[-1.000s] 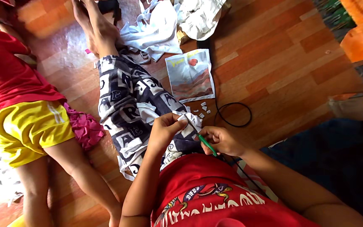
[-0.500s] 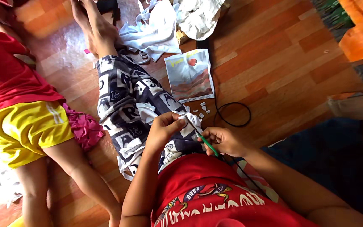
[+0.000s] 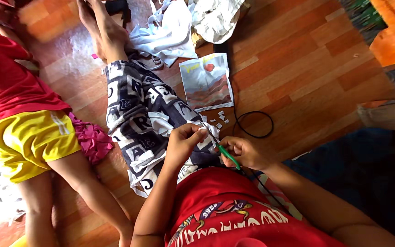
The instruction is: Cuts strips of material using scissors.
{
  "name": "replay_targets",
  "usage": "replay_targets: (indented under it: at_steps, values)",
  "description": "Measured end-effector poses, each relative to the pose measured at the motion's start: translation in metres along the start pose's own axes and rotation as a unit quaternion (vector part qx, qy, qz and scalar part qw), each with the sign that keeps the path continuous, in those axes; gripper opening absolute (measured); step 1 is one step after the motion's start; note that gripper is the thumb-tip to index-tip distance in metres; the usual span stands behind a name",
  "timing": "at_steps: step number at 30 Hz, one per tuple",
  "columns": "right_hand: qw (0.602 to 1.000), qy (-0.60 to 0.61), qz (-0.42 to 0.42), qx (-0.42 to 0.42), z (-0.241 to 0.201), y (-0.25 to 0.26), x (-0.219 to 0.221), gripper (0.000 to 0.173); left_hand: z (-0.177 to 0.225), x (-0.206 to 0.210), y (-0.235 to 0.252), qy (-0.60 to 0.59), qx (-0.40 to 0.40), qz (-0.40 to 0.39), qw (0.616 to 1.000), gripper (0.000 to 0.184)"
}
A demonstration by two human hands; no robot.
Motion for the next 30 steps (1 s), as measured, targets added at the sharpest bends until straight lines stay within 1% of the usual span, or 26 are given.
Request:
replay_targets:
  at_steps: [16,19,24,30]
  values:
    - [0.999,-0.021,0.031,-0.019,0.004,-0.004,-0.001,0.033,-0.003,0.005,-0.001,-0.007,-0.008,0.020,1.000,0.012]
    - [0.998,-0.028,0.044,-0.020,0.002,-0.006,-0.002,0.031,-0.003,0.006,0.001,-0.010,-0.013,0.010,1.000,0.013]
    - [0.997,-0.049,0.065,0.002,-0.003,-0.010,-0.007,0.027,0.000,0.008,0.009,0.004,-0.010,-0.017,1.000,0.014]
    - [0.992,-0.088,0.088,-0.006,-0.004,-0.015,-0.012,0.026,0.002,0.010,0.017,0.028,-0.011,-0.043,0.999,0.015]
Point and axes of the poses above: each hand's wrist, its own y-axis towards the middle knuckle, its own x-axis out of the palm, z = x × y, the point moved 2 cm from there along y, towards the middle knuckle, and after that the axes turned 6 degrees about y, right-handed, at the moved point
